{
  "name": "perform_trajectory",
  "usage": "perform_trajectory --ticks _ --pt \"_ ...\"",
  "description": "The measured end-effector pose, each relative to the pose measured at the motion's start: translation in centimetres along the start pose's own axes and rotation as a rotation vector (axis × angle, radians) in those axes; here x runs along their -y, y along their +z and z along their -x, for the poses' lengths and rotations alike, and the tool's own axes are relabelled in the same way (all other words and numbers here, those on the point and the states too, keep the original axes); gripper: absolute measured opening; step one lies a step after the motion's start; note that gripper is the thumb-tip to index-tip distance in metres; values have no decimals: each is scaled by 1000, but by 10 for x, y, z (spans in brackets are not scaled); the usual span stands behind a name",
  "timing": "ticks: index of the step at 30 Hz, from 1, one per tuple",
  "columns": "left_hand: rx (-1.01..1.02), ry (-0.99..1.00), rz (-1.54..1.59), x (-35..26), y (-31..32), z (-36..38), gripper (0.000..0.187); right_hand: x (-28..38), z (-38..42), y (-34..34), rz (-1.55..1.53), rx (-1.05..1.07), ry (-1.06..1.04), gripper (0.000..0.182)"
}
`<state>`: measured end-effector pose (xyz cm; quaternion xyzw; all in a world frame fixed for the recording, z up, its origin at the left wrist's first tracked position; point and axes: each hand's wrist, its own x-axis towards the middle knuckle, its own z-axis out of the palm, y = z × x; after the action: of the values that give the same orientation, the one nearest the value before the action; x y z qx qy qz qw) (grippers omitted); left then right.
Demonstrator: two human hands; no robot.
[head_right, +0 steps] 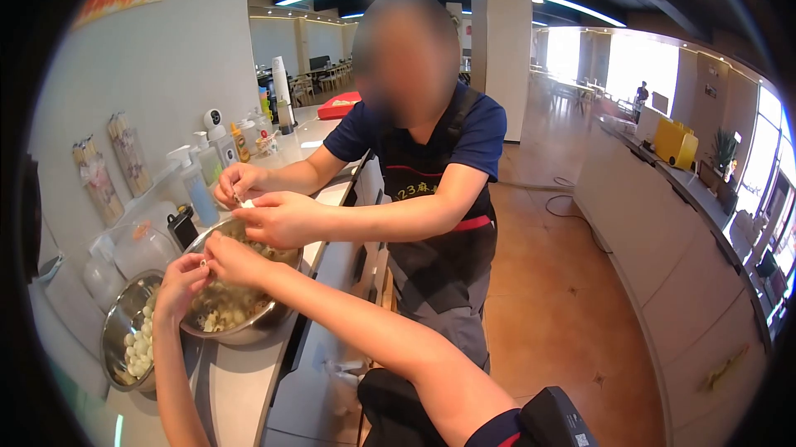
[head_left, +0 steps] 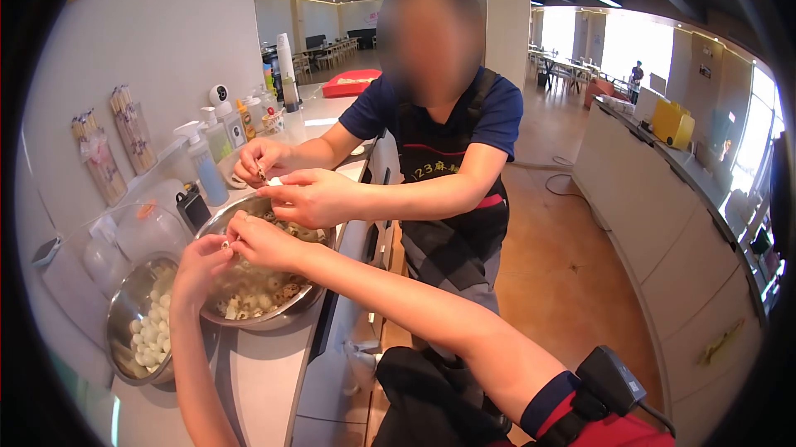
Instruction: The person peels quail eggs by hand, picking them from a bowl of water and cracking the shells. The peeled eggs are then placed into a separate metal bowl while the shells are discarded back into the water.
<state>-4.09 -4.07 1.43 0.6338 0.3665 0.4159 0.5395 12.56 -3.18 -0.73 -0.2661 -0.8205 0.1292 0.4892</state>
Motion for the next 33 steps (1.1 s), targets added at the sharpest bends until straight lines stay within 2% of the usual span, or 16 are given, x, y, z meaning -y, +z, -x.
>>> perform_trajectory --ticks 4,9,12,14,16,18,21,26,29,31,33 --pt "-7 -46 24 -3 3 2 20 -2 0 -1 -13 78 4 10" --pt "2 -44 23 -2 2 1 19 -2 0 0 2 74 -5 11" --pt "25 -37 29 0 1 1 21 2 4 0 -51 102 83 13" --pt "2 -41 -6 -3 3 4 23 15 4 -10 -50 227 201 15" --pt "11 -47 -33 -3 2 3 23 12 4 -8 -28 188 164 16" --pt "38 -45 -32 -4 -1 0 23 6 -2 -8 -21 255 118 15" --pt "42 -59 -18 -4 1 2 22 3 3 -5 -110 126 64 13" --pt "-37 -76 31 -1 -6 -1 17 -8 1 2 -11 84 -48 10" --pt "-46 -33 75 -2 -4 0 19 -9 1 5 -37 95 -19 9" --pt "-47 -17 109 0 -3 -1 20 -8 1 8 -39 29 -28 10" --pt "15 -30 95 0 -6 -3 22 -6 0 9 -45 29 22 13"
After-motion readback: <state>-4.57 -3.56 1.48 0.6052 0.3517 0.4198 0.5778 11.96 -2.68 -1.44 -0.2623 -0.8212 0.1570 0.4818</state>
